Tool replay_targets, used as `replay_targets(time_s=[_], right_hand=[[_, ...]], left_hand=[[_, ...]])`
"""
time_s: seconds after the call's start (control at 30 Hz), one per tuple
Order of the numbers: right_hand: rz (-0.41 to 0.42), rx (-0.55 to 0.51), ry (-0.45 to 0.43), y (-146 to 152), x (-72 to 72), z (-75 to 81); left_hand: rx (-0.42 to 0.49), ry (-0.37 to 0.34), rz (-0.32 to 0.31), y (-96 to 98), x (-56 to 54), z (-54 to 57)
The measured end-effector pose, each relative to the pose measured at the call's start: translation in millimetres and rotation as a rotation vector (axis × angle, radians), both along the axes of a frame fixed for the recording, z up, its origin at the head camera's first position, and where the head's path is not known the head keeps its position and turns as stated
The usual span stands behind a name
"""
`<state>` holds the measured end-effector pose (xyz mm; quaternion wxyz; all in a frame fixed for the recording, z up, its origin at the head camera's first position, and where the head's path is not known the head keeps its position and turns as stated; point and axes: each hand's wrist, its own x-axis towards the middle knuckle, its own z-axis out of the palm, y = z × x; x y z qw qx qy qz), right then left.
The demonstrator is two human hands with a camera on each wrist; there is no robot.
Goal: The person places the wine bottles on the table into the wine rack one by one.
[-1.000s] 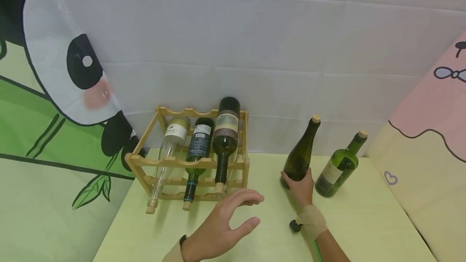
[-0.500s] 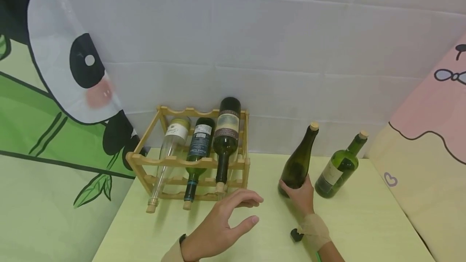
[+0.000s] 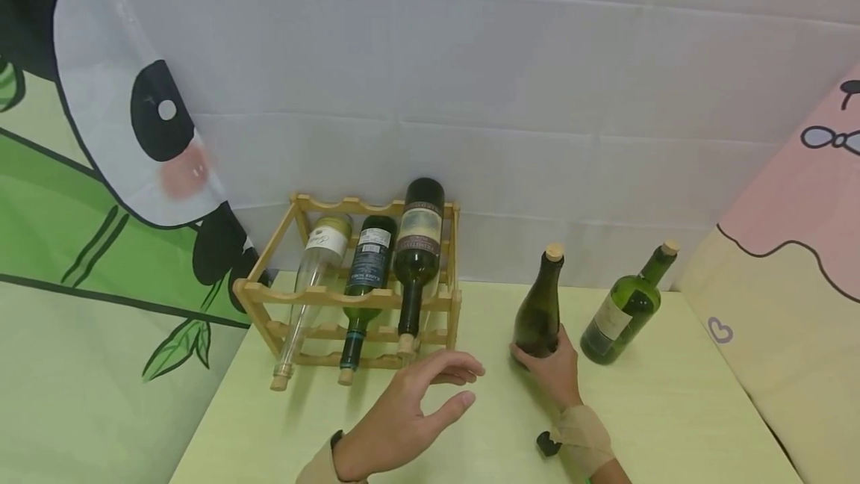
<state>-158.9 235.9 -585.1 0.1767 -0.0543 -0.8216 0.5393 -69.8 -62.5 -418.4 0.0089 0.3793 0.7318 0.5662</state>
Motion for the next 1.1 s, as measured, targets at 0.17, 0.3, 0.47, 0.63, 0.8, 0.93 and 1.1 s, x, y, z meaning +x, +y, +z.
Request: replay_targets(time_s=[0.17, 0.3, 0.47, 0.63, 0.8, 0.93, 1.1], right_hand=[[0.014, 0.02, 0.006, 1.6, 3.2, -2.3], [0.024, 0.053, 0.019, 3.6, 7.0, -1.0], [0.044, 0.121, 0.075, 6.0, 12.5, 4.2], [0.099, 0.152, 0.163, 9.3, 17.0, 9.5], [0.194, 0.154, 0.271, 11.9, 20.8, 19.7], [0.253, 0.172, 0.341, 10.2, 23.8, 32.4], [0.306, 0.17, 0.408, 5.8, 29.8, 50.9]], left_hand=[[-0.006, -0.084, 0.02, 1.7, 1.4, 1.4], [-0.005, -0.194, 0.026, 2.9, 1.9, 3.0], [-0.016, -0.239, 0.055, -0.2, 1.4, 4.7], [-0.012, -0.262, 0.102, -6.5, -2.0, 11.1], [0.019, -0.36, 0.052, -9.0, -3.9, 14.4], [0.065, -0.454, -0.041, -8.0, -2.9, 10.1], [0.125, -0.59, -0.179, -9.7, -3.8, 3.2]])
